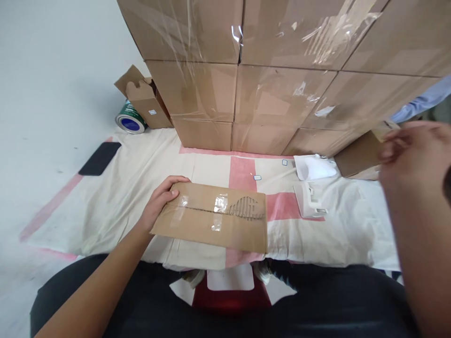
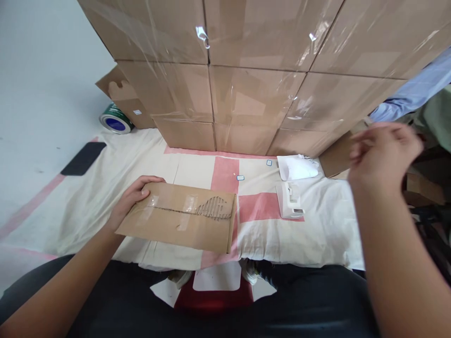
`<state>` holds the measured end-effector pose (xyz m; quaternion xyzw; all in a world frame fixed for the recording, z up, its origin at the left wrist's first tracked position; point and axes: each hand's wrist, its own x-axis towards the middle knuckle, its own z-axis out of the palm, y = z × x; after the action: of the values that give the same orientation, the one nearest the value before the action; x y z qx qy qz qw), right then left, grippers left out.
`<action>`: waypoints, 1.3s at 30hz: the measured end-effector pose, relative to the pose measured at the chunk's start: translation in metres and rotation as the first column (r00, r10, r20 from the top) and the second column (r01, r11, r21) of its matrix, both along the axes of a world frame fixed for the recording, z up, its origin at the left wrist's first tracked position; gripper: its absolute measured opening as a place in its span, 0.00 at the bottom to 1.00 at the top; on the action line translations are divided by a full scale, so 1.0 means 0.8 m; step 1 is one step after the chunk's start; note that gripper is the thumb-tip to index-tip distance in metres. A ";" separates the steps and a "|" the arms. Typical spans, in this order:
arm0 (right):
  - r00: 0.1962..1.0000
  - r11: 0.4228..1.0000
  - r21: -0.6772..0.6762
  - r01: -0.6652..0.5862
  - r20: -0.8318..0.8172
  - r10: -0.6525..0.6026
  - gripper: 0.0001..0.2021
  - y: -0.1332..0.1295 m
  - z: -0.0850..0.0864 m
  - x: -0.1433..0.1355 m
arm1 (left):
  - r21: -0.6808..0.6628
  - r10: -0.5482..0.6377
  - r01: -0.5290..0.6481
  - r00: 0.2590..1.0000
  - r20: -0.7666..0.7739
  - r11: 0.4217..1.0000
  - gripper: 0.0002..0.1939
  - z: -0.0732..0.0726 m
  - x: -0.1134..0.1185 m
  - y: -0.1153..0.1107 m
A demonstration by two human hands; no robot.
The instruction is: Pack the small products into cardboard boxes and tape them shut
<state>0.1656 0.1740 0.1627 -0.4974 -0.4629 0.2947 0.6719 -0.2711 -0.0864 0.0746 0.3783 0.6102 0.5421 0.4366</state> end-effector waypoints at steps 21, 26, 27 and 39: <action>0.605 0.855 -0.511 0.094 0.711 0.359 0.09 -0.124 -0.131 0.017 | 0.060 -0.170 0.219 0.878 -0.448 0.974 0.25 0.018 -0.006 -0.021; 0.602 0.888 -0.443 0.127 0.746 0.286 0.27 -0.093 -0.135 0.004 | -0.008 -0.233 0.275 0.800 -0.553 0.961 0.24 0.025 -0.003 -0.017; 0.599 0.897 -0.422 0.134 0.755 0.266 0.36 -0.083 -0.136 -0.003 | -0.004 -0.232 0.276 0.798 -0.557 0.961 0.24 0.024 -0.003 -0.017; 0.879 0.907 -0.287 0.309 0.451 -0.157 0.16 -0.040 -0.120 0.027 | 0.021 -0.190 0.246 0.795 -0.576 0.969 0.24 0.013 -0.010 -0.015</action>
<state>0.1869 0.1422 0.0663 -0.7129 -0.4714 0.1746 0.4889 -0.2789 -0.0984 0.0848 0.6109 0.6386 0.3784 0.2754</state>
